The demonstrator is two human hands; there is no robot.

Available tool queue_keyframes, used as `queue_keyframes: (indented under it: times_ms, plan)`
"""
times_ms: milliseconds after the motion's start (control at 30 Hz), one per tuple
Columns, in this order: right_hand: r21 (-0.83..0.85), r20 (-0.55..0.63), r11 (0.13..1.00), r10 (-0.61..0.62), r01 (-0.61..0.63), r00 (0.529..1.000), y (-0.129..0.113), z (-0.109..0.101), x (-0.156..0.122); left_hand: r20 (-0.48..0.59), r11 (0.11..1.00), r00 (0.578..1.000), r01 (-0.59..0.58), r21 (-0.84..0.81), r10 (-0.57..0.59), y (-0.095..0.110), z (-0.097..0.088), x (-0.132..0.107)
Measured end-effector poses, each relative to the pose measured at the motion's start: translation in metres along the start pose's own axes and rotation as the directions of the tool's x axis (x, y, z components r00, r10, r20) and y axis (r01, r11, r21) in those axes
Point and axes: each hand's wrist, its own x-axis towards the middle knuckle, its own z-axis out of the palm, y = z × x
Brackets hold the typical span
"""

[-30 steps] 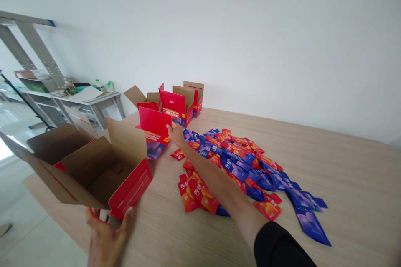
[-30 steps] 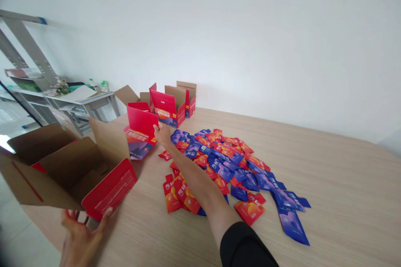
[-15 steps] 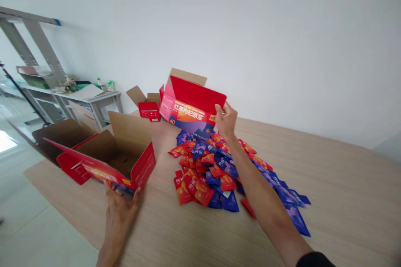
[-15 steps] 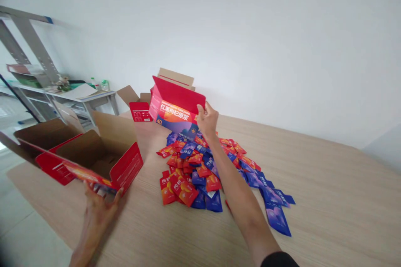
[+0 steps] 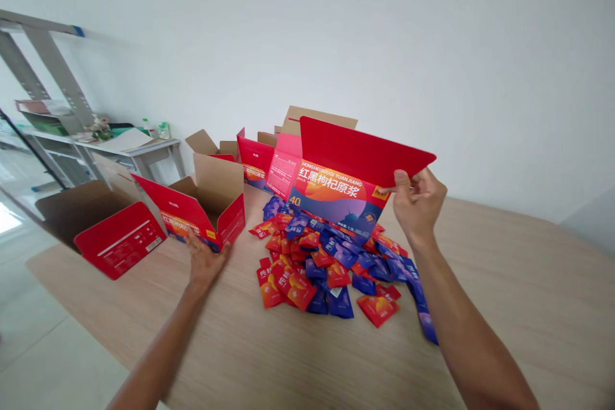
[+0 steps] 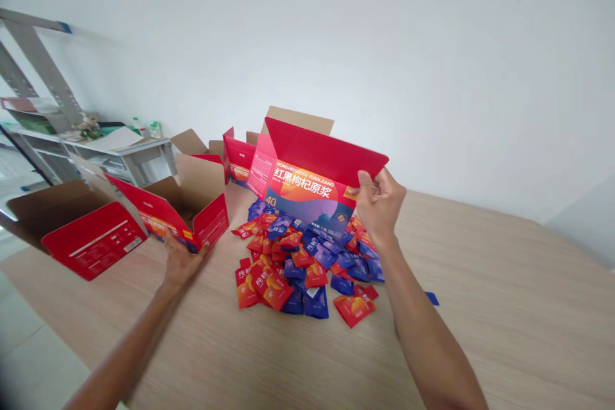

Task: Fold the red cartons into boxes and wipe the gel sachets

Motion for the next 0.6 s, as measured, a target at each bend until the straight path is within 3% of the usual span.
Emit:
queue_keyframes:
  times_ms: [167,400,500,533,600]
  plan:
    - [-0.090,0.010,0.996,-0.009,0.010,1.000,0.001,-0.030,-0.003,0.062,0.999,0.998,-0.025,-0.041,0.028,0.019,0.041,0.028]
    - [-0.263,-0.101,0.963,-0.082,0.053,0.991,-0.005,-0.063,0.000,0.114,0.994,0.991,-0.061,-0.088,0.071,0.048,0.090,0.062]
    - [-0.314,-0.131,0.949,-0.080,0.036,0.988,-0.004,-0.067,0.001,0.113,0.991,0.987,-0.105,-0.080,0.113,0.058,0.079,0.063]
    - [-0.326,-0.138,0.945,-0.072,0.023,0.988,-0.003,-0.067,0.000,0.103,0.989,0.985,-0.131,-0.075,0.139,0.058,0.065,0.059]
    - [-0.354,-0.153,0.935,-0.055,-0.003,0.987,-0.002,-0.069,-0.003,0.048,0.978,0.978,-0.201,-0.056,0.203,0.049,0.017,0.045]
